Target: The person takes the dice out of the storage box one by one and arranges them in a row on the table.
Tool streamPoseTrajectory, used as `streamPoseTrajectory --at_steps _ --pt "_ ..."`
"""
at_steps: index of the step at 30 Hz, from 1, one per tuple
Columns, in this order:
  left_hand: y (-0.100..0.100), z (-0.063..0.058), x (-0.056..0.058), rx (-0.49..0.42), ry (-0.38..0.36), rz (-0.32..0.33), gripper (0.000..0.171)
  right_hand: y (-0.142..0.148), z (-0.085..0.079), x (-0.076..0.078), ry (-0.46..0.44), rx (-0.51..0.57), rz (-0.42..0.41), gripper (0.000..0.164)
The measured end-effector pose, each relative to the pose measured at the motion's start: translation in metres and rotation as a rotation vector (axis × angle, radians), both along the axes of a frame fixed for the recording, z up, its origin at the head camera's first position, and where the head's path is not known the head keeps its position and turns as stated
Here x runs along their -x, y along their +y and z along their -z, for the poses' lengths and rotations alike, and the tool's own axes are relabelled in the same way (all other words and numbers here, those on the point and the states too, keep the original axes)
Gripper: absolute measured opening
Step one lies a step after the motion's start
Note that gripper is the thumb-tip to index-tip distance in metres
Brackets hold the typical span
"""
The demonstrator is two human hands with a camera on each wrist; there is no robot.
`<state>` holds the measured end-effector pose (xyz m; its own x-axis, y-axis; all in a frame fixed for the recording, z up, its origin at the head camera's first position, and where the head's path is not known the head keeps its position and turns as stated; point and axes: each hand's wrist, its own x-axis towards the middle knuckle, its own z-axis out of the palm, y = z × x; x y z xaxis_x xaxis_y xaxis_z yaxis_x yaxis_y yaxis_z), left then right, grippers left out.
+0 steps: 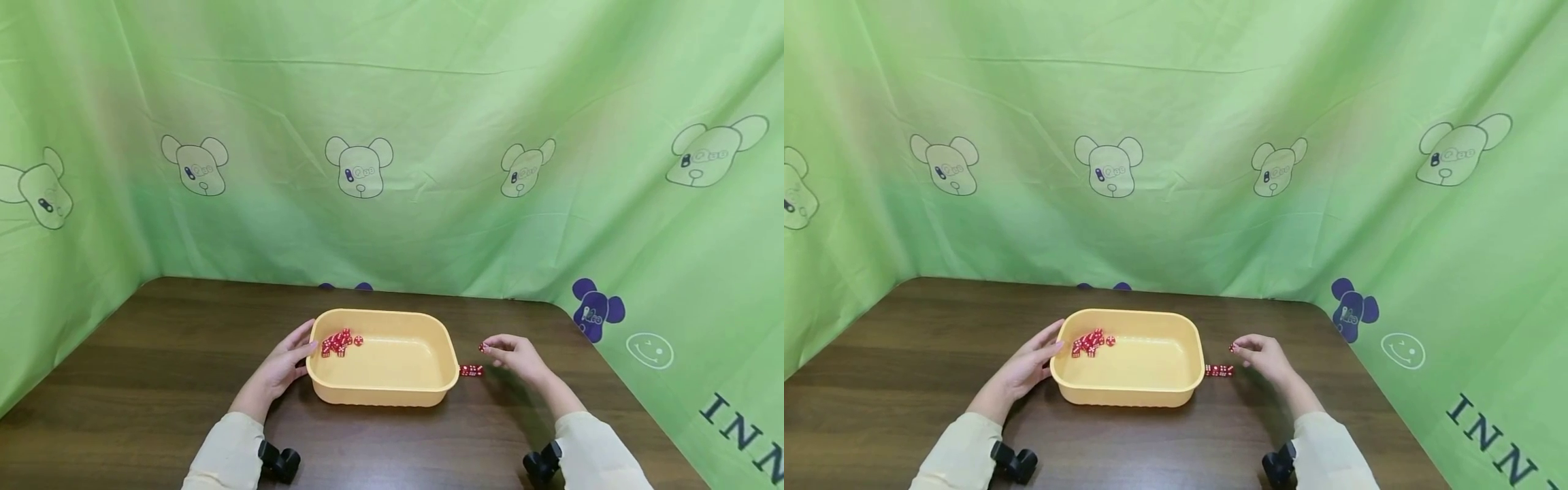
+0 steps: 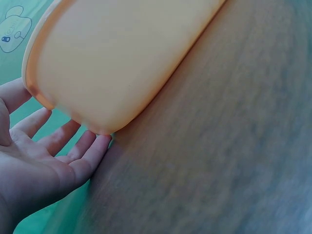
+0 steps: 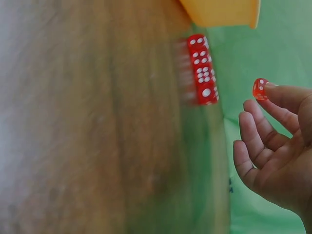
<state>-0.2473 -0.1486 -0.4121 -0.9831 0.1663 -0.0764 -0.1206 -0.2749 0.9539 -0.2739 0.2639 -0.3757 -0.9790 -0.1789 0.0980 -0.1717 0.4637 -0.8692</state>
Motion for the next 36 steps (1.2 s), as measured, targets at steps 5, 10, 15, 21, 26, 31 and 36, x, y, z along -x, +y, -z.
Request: streamPoseTrajectory --at_steps 5,10,15,21,26,31,36 --pt "0.000 0.000 -0.001 -0.006 0.001 0.003 0.054 0.005 0.007 -0.003 -0.031 -0.019 0.028 0.026" --pt "0.000 0.000 -0.001 -0.007 -0.001 0.001 0.054 0.011 0.016 -0.005 -0.067 -0.030 0.054 0.026" --pt "0.000 0.001 -0.001 -0.005 -0.003 -0.004 0.054 0.013 0.022 -0.006 -0.072 -0.023 0.058 0.026" --pt "0.000 0.001 -0.001 0.006 -0.003 -0.001 0.054 0.014 0.027 -0.005 -0.050 -0.018 0.054 0.024" --pt "-0.001 0.001 0.000 0.008 -0.005 -0.002 0.054 0.014 0.030 -0.004 -0.030 -0.058 0.049 0.020" --pt "0.000 0.001 0.000 0.005 -0.007 -0.003 0.053 0.014 0.031 -0.005 -0.021 -0.129 0.056 0.019" --pt "0.000 -0.001 -0.001 0.012 -0.006 -0.005 0.053 0.012 0.030 -0.004 -0.024 -0.133 0.054 0.019"
